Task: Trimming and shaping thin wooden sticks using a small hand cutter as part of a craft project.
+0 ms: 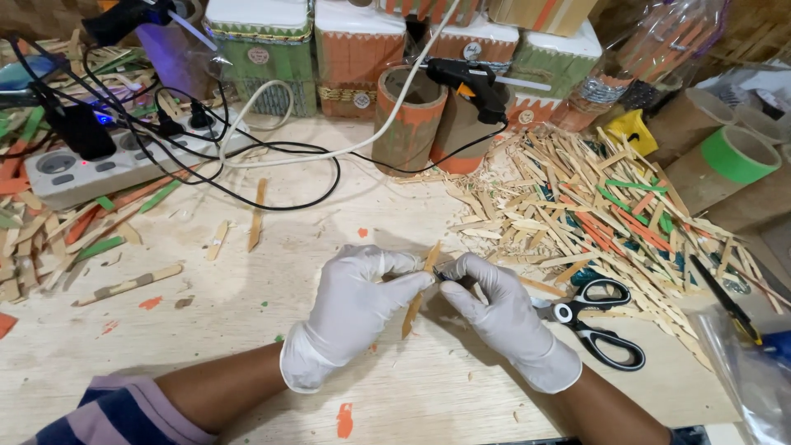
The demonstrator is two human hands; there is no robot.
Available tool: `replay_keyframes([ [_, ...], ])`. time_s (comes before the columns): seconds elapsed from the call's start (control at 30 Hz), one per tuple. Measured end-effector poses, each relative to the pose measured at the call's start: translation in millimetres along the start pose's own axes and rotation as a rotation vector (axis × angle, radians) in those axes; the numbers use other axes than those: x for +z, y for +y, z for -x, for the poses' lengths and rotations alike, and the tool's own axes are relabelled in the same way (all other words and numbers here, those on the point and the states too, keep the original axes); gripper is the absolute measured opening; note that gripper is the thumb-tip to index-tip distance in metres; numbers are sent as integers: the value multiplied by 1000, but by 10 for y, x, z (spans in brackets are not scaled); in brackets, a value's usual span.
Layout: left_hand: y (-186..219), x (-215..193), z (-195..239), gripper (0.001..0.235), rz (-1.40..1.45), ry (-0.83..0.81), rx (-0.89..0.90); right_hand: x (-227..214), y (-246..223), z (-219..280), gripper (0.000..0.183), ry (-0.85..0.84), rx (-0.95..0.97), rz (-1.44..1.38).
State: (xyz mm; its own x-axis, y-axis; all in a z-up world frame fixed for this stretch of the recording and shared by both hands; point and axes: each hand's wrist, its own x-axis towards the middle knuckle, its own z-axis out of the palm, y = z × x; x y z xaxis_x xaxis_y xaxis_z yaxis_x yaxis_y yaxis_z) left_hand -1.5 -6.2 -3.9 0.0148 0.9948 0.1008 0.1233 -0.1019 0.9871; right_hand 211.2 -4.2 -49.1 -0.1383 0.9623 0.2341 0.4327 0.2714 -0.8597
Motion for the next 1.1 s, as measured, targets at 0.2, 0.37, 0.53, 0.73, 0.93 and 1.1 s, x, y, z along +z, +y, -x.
replay_keyframes([
  [0.2,69,-52,-17,18,-81,-17,32,-29,-83,40,12,41,-18,71],
  [0.37,24,-68,-36,11,-129,-67,38,-23,-61,53,12,49,-32,66],
  [0.53,55,-65,-39,13,46,-233,-170,-32,-265,30,17,103,-249,110],
  [0.73,-243,-21,-150,23,195,-357,-296,-56,0,-43,14,200,-330,251],
  [0.93,41,-86,-75,15,27,-283,-180,-94,-181,-164,13,220,-53,-35],
  [1.1,-101,-48,-91,21,-223,-199,-24,-137,-84,-195,29,4,76,-364],
])
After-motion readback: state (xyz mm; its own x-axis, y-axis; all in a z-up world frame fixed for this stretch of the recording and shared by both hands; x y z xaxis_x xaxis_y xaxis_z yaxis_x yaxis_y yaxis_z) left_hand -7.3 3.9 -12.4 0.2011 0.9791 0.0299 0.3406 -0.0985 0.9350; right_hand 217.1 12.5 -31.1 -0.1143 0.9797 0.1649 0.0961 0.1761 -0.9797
